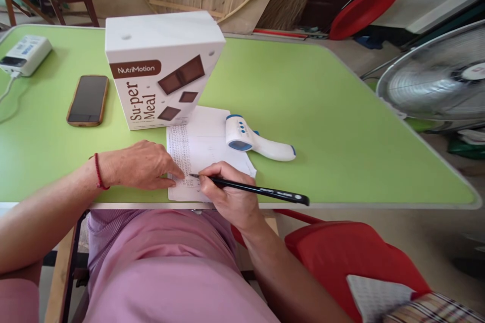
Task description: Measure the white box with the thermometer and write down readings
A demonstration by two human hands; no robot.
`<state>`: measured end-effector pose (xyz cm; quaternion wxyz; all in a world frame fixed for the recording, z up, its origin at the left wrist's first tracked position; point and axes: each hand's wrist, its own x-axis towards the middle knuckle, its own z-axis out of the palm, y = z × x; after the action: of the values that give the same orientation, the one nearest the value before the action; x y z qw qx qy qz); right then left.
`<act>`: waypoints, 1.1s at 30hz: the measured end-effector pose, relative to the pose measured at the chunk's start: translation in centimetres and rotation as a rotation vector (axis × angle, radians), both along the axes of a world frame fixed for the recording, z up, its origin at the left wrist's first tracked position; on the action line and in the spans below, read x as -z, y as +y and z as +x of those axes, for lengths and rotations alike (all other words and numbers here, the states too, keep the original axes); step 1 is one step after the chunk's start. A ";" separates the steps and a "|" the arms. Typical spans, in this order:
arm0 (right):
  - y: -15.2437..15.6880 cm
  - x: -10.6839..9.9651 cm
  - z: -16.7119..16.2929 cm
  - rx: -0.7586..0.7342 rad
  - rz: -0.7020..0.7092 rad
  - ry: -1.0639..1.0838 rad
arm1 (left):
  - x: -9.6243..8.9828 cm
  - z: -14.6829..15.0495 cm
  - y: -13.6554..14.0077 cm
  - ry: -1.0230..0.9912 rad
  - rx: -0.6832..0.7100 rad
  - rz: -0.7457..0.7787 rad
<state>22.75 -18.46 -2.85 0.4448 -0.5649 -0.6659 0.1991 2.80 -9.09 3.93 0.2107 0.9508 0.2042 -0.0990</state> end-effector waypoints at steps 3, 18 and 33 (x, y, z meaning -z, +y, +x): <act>0.0 0.0 0.0 0.012 -0.012 -0.006 | 0.1 -0.2 0.0 -0.021 0.006 0.013; -0.2 0.1 0.0 0.056 0.014 0.045 | -0.3 0.2 -0.1 0.032 0.006 0.027; -0.1 0.0 -0.1 0.047 -0.011 0.014 | -0.1 0.0 0.0 0.005 0.016 0.043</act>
<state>22.68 -18.60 -2.90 0.4509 -0.5814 -0.6482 0.1962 2.80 -9.12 4.01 0.1891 0.9565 0.1990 -0.0986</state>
